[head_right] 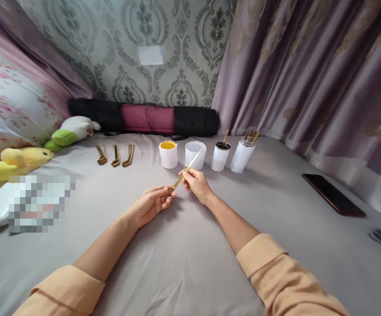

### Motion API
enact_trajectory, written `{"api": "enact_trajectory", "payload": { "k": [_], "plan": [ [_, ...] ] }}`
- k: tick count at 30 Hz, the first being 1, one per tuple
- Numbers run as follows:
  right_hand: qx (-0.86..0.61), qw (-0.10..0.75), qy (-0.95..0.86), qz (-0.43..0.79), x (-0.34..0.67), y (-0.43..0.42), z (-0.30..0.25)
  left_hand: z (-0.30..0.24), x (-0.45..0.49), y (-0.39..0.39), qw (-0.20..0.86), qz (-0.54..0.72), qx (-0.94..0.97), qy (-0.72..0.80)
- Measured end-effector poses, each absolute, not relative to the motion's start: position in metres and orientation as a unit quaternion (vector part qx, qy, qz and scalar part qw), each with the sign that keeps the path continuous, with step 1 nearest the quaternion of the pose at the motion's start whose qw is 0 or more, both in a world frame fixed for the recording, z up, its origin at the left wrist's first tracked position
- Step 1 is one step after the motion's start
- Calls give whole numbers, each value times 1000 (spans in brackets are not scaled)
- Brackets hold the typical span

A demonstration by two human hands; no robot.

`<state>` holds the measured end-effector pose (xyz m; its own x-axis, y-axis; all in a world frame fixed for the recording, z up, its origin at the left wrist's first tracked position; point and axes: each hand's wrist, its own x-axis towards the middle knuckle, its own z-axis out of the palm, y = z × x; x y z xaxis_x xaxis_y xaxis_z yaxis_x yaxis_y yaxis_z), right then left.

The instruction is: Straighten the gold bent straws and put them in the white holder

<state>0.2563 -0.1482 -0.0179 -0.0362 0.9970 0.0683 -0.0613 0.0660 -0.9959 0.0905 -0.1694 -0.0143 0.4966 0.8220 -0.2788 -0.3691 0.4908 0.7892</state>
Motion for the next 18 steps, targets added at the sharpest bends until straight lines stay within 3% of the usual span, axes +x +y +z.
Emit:
{"api": "enact_trajectory", "payload": {
  "k": [18],
  "plan": [
    [-472, 487, -537, 501, 262, -149, -15, -27, 91, -167, 841, 325, 337, 271]
  ]
}}
